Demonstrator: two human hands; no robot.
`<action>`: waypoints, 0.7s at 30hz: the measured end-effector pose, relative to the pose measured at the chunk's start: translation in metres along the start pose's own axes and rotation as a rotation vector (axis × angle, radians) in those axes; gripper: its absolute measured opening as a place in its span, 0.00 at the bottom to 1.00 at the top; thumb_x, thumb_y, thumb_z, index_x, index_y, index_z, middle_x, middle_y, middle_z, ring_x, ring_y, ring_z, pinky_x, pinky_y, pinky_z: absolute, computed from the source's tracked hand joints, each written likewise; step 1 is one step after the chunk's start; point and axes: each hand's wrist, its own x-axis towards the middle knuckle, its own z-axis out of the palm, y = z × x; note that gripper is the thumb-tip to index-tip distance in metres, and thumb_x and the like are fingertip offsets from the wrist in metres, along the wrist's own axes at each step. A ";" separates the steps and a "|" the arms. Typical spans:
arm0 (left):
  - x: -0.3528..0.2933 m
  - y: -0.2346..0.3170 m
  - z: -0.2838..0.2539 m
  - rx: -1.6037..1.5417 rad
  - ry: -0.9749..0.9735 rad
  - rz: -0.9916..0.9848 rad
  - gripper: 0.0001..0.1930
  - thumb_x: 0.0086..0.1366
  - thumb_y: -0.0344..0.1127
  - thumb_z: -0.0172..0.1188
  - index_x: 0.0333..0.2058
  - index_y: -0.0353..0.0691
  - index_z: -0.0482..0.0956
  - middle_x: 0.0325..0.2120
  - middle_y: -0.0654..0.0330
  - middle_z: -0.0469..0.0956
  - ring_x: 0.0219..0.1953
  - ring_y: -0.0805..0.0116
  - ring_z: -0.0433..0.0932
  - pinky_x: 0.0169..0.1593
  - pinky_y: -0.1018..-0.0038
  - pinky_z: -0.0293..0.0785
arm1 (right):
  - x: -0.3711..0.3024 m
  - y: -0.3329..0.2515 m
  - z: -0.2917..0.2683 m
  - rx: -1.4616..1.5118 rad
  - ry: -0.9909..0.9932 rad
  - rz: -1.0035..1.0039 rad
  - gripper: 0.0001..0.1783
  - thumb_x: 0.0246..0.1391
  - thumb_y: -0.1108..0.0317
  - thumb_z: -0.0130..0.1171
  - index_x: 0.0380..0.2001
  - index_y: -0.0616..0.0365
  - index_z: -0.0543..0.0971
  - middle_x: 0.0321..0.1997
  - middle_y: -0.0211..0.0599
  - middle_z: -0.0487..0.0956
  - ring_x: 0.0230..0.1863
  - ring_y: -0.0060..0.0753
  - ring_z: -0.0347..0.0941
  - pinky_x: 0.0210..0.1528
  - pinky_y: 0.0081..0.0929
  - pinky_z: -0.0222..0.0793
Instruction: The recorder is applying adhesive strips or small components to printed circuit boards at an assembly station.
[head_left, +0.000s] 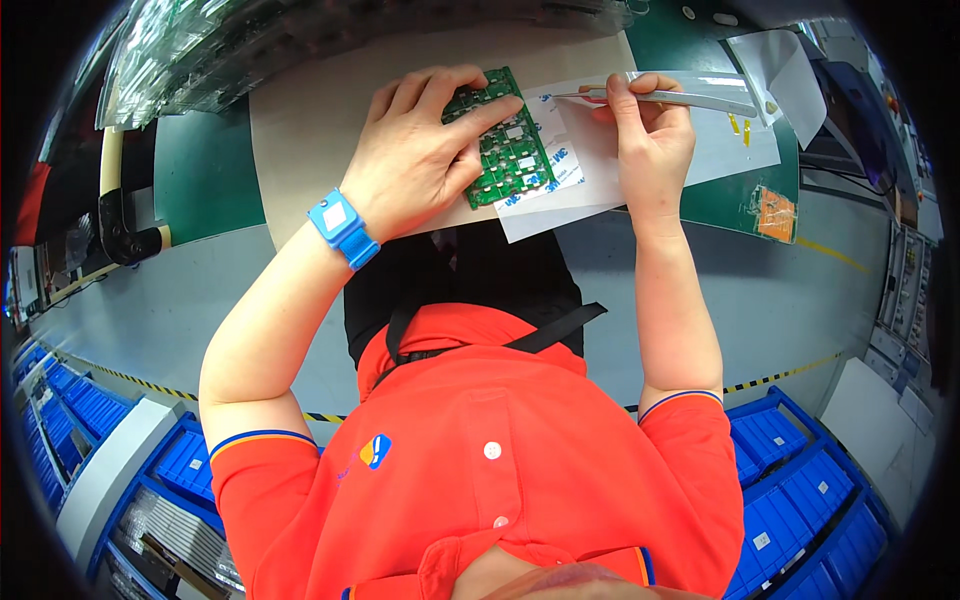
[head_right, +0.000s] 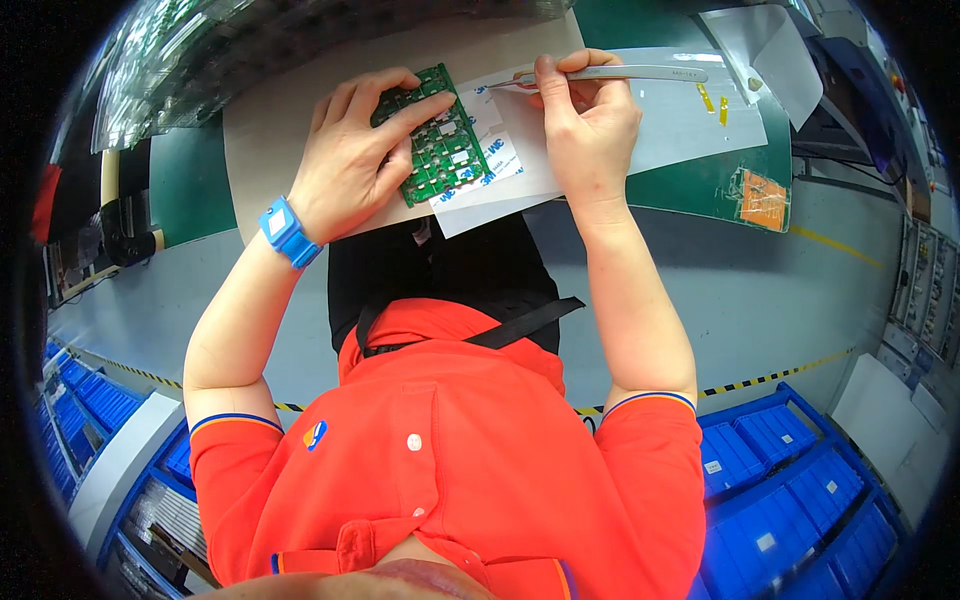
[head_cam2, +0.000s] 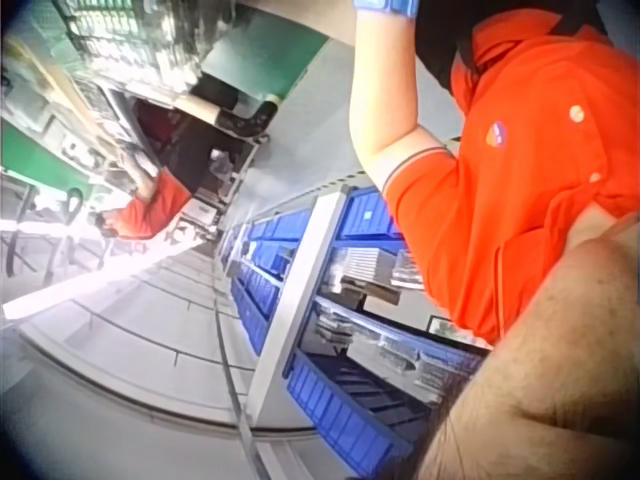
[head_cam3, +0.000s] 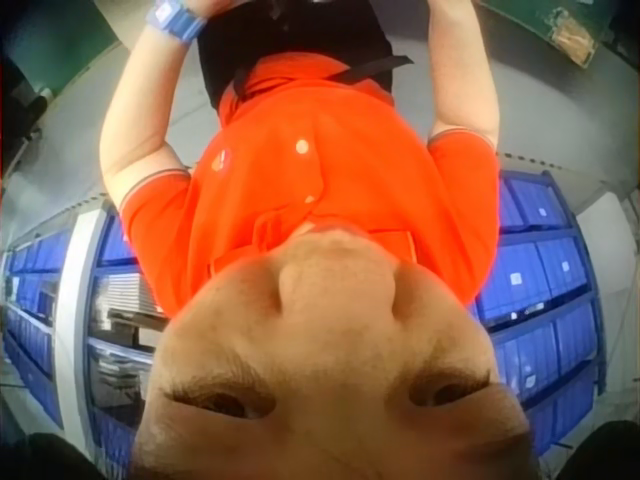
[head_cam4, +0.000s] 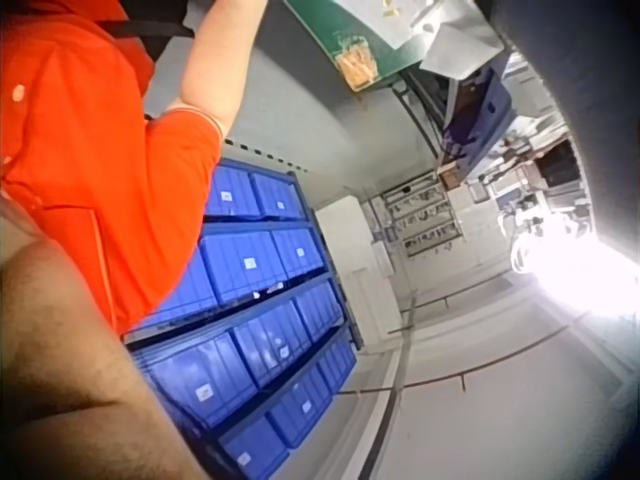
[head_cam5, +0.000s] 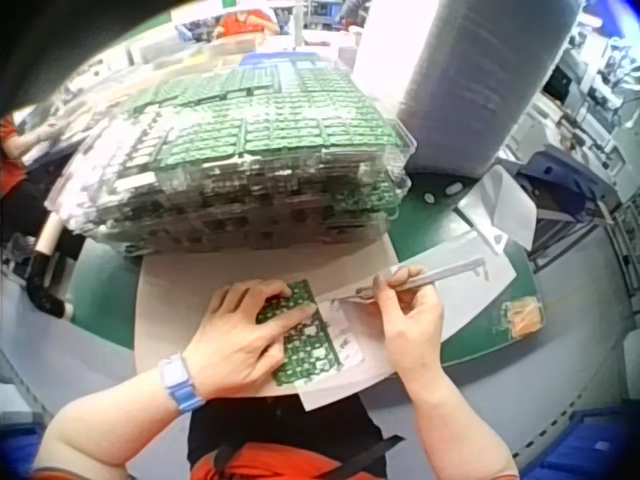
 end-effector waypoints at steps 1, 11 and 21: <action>0.000 0.000 0.000 -0.001 -0.003 -0.002 0.22 0.57 0.34 0.53 0.51 0.55 0.77 0.51 0.62 0.69 0.54 0.58 0.67 0.58 0.57 0.60 | 0.000 0.001 0.000 -0.001 -0.001 0.001 0.09 0.60 0.67 0.61 0.37 0.57 0.71 0.32 0.33 0.79 0.32 0.20 0.76 0.38 0.16 0.68; 0.001 0.001 -0.002 0.047 -0.049 -0.018 0.25 0.57 0.31 0.49 0.53 0.60 0.76 0.54 0.58 0.68 0.55 0.56 0.66 0.59 0.59 0.60 | 0.000 0.003 -0.002 0.156 -0.019 -0.049 0.09 0.59 0.68 0.62 0.35 0.57 0.71 0.30 0.33 0.79 0.31 0.21 0.78 0.36 0.15 0.70; 0.011 0.010 -0.006 0.106 -0.113 -0.011 0.27 0.56 0.30 0.51 0.54 0.66 0.76 0.52 0.57 0.68 0.54 0.58 0.66 0.58 0.59 0.60 | -0.001 0.008 -0.005 0.069 -0.089 -0.066 0.09 0.60 0.68 0.60 0.37 0.56 0.70 0.32 0.35 0.80 0.32 0.20 0.76 0.39 0.16 0.69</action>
